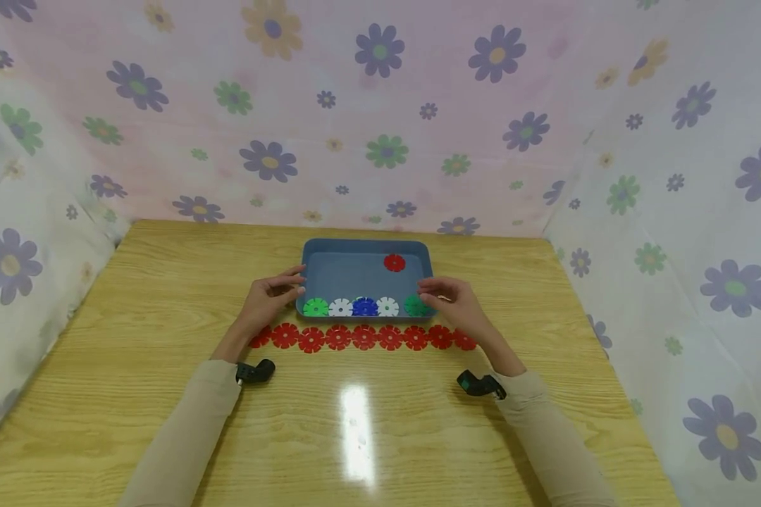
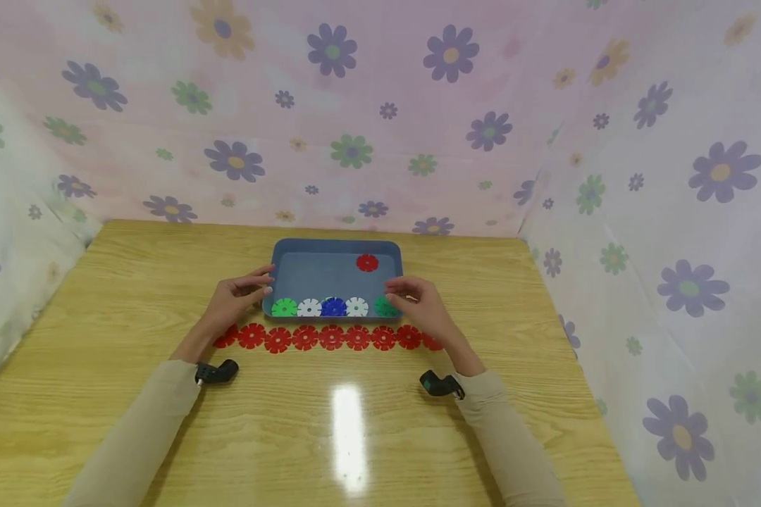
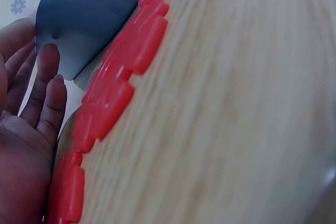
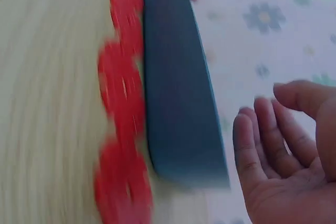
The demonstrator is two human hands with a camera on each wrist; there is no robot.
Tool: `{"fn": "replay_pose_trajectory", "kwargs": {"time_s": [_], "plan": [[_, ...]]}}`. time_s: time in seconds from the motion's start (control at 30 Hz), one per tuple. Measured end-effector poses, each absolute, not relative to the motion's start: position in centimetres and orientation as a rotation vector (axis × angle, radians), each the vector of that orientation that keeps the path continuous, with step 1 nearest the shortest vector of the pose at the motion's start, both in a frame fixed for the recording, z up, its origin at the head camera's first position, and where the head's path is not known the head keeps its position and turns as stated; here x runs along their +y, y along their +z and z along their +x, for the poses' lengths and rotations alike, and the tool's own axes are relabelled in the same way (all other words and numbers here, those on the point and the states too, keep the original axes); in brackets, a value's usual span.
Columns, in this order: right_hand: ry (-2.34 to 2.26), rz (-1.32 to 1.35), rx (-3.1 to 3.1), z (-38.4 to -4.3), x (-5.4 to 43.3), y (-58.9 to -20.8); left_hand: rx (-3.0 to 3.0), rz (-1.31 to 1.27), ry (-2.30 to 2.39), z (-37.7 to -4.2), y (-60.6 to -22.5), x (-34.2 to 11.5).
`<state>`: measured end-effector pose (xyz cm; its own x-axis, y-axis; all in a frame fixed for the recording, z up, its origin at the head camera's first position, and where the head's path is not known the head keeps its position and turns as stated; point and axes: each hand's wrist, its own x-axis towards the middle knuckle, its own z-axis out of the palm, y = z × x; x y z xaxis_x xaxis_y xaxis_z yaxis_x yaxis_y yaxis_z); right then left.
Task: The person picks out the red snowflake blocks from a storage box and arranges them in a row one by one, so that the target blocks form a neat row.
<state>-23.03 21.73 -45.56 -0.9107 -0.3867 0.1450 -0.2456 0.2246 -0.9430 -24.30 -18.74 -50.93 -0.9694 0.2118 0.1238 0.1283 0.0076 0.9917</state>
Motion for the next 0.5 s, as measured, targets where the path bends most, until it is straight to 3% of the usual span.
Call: {"fn": "replay_pose_trajectory", "kwargs": {"time_s": [0.1, 0.33, 0.5], "plan": [[-1.881, -0.476, 2.169, -23.5, 19.8, -45.6, 2.186, 0.368, 2.140, -24.3, -50.9, -18.8], [-2.151, 0.120, 1.647, -25.7, 16.9, -45.1, 2.193, 0.376, 2.138, -24.4, -51.0, -18.9], [-2.234, 0.319, 1.555, -26.9, 15.5, -45.9, 2.205, 0.375, 2.122, -24.3, -50.9, -18.8]]}}
